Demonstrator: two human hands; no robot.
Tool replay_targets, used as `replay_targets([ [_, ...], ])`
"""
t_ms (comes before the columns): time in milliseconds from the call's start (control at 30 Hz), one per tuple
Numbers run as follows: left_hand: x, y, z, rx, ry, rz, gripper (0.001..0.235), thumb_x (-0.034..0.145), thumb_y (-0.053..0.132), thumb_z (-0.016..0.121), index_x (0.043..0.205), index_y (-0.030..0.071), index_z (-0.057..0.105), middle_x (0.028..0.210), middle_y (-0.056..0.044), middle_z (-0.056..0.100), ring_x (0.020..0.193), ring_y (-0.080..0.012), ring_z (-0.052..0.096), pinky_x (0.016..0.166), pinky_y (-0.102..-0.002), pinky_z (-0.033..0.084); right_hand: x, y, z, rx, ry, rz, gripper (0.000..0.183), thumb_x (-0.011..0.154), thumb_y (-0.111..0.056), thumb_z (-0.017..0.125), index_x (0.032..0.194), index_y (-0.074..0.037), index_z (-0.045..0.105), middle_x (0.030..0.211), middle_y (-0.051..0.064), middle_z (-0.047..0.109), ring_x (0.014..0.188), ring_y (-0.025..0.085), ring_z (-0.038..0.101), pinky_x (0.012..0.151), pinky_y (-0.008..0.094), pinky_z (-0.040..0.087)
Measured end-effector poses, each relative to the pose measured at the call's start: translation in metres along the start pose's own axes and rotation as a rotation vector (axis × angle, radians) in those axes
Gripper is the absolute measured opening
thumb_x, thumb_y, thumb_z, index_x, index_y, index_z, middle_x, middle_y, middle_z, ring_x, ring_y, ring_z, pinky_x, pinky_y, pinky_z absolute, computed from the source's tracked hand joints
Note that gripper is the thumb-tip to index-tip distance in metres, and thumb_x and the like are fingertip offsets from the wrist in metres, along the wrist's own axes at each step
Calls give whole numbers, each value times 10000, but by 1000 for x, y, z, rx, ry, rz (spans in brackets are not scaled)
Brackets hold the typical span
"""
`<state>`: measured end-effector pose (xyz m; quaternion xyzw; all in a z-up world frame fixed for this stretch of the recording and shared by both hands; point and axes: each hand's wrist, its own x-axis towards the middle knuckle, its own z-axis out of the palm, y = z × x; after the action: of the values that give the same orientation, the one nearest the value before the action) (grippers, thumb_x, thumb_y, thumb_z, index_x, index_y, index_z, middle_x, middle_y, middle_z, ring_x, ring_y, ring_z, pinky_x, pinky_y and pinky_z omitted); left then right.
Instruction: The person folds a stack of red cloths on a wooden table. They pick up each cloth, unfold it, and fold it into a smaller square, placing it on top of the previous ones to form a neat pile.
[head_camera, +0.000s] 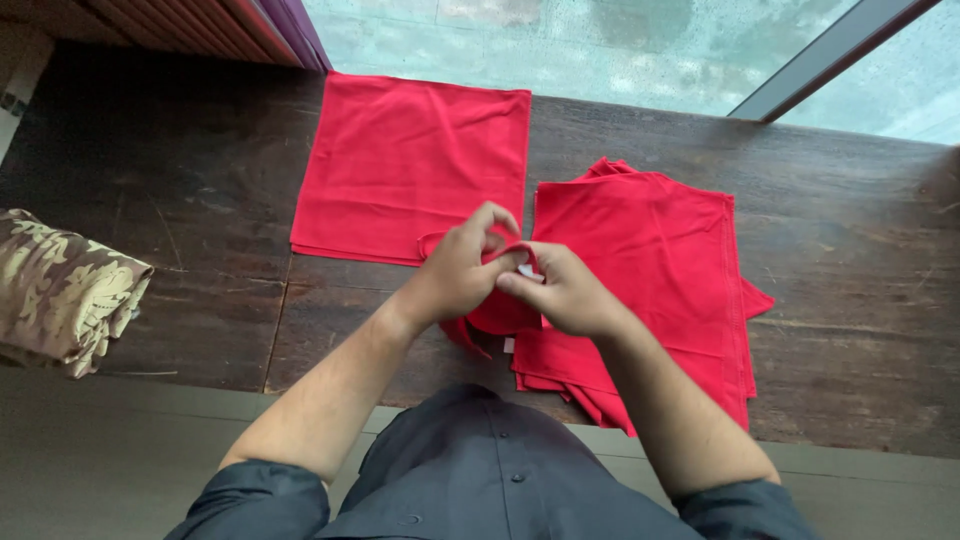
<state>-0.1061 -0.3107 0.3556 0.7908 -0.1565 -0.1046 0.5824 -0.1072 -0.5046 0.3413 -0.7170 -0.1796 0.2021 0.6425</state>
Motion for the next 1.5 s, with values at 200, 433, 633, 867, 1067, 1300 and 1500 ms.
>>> replay_targets([
  [200,-23,-10,22,70,743,446,86,969,151,557,1042,124,520,887,-69,497,749,-249,473,740,-367,416,28,-25,-3,575,156,3,227,998,-123,635,800,-13,611,598,178,606,511,332,701,441,514,610],
  [433,-59,-49,73,-606,111,-250,683,1080,519,319,764,56,709,593,-159,687,494,-236,667,368,-297,427,39,-75,-5,588,242,-199,170,978,-141,621,993,17,682,878,187,766,816,280,797,709,509,681],
  [633,-49,-60,87,-932,-258,-559,1073,905,895,147,1473,75,544,1435,-187,603,1216,-357,636,867,-470,546,21,-111,17,686,237,-391,237,987,-157,635,1060,59,702,981,240,754,964,367,771,927,671,599],
  [867,7,-147,37,-1666,648,-405,645,867,728,543,1119,137,589,1190,-125,705,1114,-360,681,957,-540,539,0,-105,-15,839,426,-474,163,933,-69,652,992,80,680,917,289,721,865,403,770,826,640,657],
  [1067,43,-166,-46,-1388,1033,-286,213,911,247,710,929,175,511,825,18,541,749,-179,566,770,-389,458,-14,-90,-50,759,527,-502,171,937,-118,635,936,42,693,892,214,703,912,360,769,880,650,650],
  [1300,-15,-110,-102,-1196,1136,-353,70,926,177,642,860,158,629,759,-23,625,676,-197,611,590,-368,488,-41,-57,-77,338,841,-379,185,1031,-118,544,913,-49,669,827,56,666,798,210,676,749,360,652],
  [1500,-67,-64,-126,-826,1121,-183,245,1009,392,623,891,182,579,586,-18,529,497,-136,515,430,-281,431,-46,-52,-76,233,1067,-221,319,1031,-169,508,790,-16,650,688,69,603,642,238,646,605,404,689],
])
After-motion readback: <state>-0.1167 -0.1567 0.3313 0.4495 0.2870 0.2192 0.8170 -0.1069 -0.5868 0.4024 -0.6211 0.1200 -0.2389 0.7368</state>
